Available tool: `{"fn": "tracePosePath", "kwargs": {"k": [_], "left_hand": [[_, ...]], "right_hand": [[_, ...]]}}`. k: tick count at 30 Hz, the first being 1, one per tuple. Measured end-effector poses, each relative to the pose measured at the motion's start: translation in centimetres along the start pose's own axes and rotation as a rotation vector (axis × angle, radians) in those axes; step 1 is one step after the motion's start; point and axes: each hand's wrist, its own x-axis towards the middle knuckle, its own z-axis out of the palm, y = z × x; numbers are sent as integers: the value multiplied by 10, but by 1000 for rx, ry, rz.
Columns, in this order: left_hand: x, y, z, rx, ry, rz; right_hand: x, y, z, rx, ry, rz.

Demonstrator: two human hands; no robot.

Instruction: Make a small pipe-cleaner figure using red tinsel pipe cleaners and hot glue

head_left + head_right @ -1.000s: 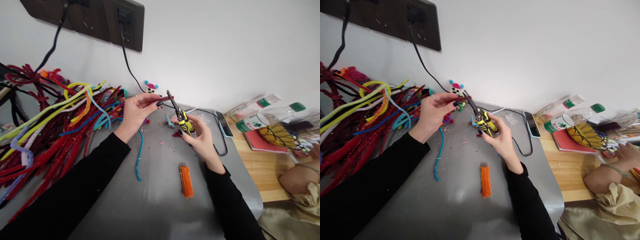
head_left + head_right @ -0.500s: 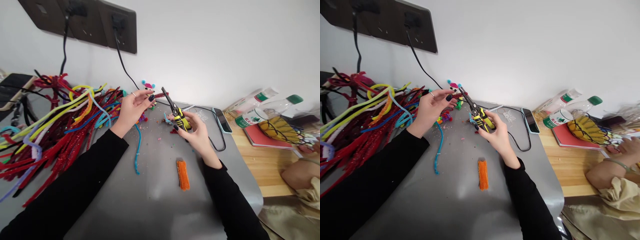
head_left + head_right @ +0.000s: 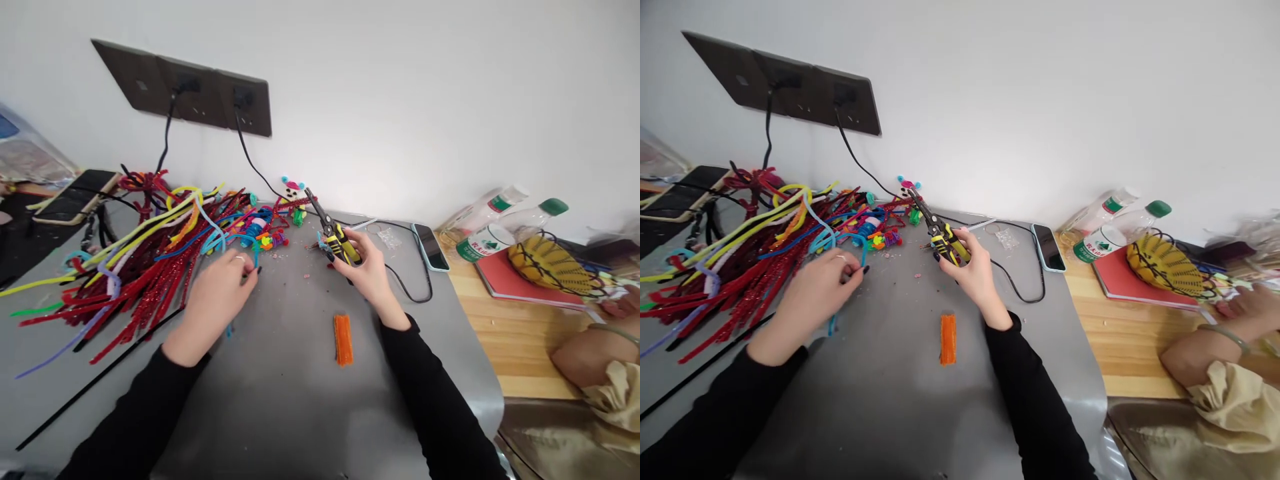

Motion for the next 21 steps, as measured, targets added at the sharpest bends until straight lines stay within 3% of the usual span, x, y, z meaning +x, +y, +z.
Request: {"fn": "tracePosePath", "kwargs": {"k": [4, 7, 10, 12, 14, 16, 17, 18, 19, 21], "left_hand": [[-6, -6, -57, -26, 530, 42], [3, -14, -87, 14, 721, 27], [30, -37, -85, 152, 585, -107], [49, -48, -75, 199, 336, -257], [57, -40, -69, 162, 262, -366], [46, -6, -70, 108, 319, -359], [33, 19, -72, -57, 415, -314], [13, 45, -74, -298, 425, -233], [-13, 72, -75, -588, 367, -146], [-82, 115, -69, -1063, 112, 81]], "right_hand": [[1, -2, -2, 30, 20, -4], [2, -5, -3, 71, 28, -14], [2, -6, -1, 98, 43, -16], [2, -5, 0, 106, 45, -15], [1, -5, 2, 107, 35, -15], [1, -5, 4, 98, 10, -8], [1, -5, 5, 85, -1, -3], [1, -5, 5, 72, -10, -1], [1, -5, 6, 62, -18, -2], [1, -4, 7, 69, -28, -22]]}}
